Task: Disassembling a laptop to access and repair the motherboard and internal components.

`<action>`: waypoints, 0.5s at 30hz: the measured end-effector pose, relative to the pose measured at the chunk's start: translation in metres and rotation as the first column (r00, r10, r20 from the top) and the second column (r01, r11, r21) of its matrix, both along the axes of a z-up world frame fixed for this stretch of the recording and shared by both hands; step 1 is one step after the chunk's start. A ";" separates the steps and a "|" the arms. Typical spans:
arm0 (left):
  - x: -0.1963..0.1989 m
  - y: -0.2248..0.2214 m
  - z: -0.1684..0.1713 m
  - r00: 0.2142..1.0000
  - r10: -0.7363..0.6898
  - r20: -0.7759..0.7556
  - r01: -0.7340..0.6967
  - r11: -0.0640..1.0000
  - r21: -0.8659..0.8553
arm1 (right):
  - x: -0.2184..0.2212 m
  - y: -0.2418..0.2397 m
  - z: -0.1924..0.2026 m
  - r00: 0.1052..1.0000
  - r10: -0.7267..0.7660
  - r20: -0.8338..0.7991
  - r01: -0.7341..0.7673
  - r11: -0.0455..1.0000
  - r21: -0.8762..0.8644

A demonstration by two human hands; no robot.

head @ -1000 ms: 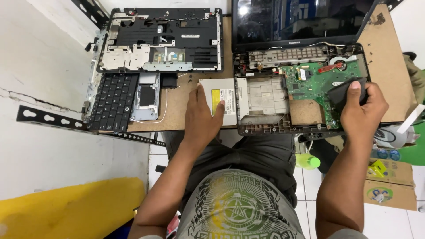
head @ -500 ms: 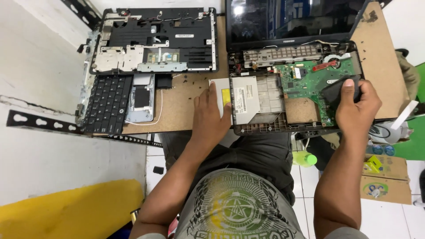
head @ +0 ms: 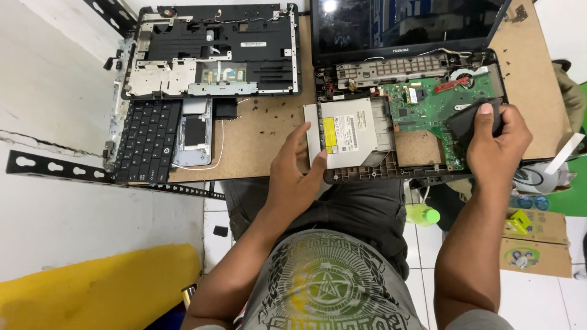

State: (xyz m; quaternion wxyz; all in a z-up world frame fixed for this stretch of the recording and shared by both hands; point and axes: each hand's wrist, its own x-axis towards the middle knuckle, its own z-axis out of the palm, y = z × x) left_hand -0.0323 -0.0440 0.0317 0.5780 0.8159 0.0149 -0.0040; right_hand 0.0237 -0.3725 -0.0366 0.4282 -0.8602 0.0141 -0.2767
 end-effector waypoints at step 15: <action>0.003 0.007 -0.008 0.987 0.129 -0.091 -0.151 0.938 -0.312 | -0.001 0.005 0.000 0.999 0.014 -0.040 -0.017 0.997 -0.079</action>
